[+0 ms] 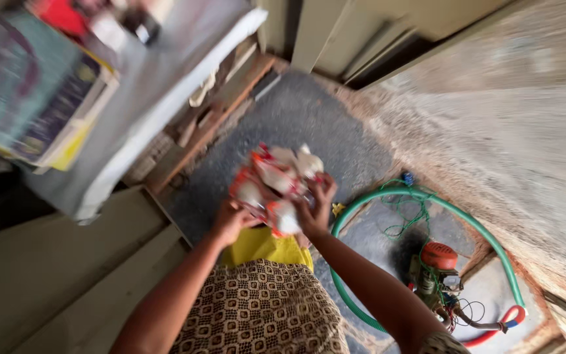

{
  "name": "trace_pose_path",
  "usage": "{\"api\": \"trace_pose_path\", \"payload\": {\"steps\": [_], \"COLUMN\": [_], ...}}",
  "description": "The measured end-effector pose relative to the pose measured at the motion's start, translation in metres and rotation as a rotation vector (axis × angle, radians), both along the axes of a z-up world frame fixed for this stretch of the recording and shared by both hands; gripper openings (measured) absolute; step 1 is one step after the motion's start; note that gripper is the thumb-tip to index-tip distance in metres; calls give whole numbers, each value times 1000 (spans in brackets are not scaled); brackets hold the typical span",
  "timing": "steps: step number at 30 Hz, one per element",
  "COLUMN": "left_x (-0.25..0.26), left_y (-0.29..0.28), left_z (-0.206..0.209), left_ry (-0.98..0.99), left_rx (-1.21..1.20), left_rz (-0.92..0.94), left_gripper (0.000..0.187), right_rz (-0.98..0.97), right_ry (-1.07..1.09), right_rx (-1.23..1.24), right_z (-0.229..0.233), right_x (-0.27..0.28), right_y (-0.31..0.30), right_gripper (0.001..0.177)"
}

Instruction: The person cleans a metal door handle and its internal components with a cloth and reassembles them onto a door.

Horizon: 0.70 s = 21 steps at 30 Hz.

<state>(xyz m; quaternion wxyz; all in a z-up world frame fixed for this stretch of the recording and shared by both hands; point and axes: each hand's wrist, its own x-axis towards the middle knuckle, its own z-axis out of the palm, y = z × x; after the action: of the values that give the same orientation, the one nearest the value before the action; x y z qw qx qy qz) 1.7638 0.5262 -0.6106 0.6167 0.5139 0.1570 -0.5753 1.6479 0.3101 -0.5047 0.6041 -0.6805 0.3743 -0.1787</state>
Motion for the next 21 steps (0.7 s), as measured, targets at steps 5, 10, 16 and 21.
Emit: {"api": "trace_pose_path", "payload": {"steps": [5, 10, 16, 21], "left_x": [50, 89, 113, 138], "left_y": [61, 118, 193, 211], "left_z": [-81, -119, -177, -229], "left_ry": [-82, -81, -224, -170], "left_rx": [70, 255, -64, 30], "left_rz": [231, 434, 823, 1009], "left_gripper": [33, 36, 36, 36], "right_rz": [225, 466, 670, 957], "right_ry": [-75, -158, -259, 178], "right_rx": [-283, -232, -237, -133], "right_z": [-64, -127, -249, -298], "right_x": [97, 192, 292, 339], "right_y": [29, 68, 146, 174], "right_gripper": [52, 47, 48, 44]}}
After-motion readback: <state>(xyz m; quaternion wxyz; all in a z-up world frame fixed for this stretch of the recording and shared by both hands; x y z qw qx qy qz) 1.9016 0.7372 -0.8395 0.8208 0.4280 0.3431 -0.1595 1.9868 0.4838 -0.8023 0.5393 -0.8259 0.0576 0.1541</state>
